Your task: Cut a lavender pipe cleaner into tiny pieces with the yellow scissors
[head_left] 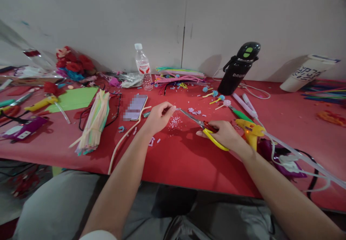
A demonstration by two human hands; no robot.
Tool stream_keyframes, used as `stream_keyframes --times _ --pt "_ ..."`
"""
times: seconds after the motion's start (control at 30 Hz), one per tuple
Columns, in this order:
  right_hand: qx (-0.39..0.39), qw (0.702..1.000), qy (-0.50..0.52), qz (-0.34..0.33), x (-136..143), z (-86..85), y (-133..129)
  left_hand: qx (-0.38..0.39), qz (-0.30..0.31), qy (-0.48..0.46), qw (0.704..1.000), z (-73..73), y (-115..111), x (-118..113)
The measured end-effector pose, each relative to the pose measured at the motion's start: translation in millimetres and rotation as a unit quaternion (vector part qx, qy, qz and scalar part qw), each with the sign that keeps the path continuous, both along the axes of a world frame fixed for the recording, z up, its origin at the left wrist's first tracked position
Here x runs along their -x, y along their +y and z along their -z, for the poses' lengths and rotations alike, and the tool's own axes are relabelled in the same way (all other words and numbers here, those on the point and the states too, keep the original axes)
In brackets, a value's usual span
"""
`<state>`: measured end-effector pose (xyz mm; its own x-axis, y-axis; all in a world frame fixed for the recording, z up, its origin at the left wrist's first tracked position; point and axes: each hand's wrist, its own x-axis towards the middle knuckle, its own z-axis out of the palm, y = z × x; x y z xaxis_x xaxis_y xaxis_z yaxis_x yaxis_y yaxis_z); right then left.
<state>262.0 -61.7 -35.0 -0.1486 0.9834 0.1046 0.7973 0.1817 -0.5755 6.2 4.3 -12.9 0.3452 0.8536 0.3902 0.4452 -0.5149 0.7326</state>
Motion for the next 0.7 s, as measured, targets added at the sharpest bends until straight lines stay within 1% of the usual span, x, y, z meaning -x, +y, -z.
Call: stream_keyframes --times 0.33,0.57,0.7 --pt "0.006 1.000 -0.017 0.009 2.8 -1.5 0.5 0.003 0.007 0.008 1.000 1.6 2.1 0.7" --pt "-0.014 1.000 -0.002 0.011 -0.3 0.5 0.2 0.001 0.004 0.003 1.000 1.3 0.6 0.5" --pt "-0.005 1.000 0.002 0.002 -0.3 0.7 0.2 -0.002 0.004 0.004 1.000 0.0 0.2 0.5"
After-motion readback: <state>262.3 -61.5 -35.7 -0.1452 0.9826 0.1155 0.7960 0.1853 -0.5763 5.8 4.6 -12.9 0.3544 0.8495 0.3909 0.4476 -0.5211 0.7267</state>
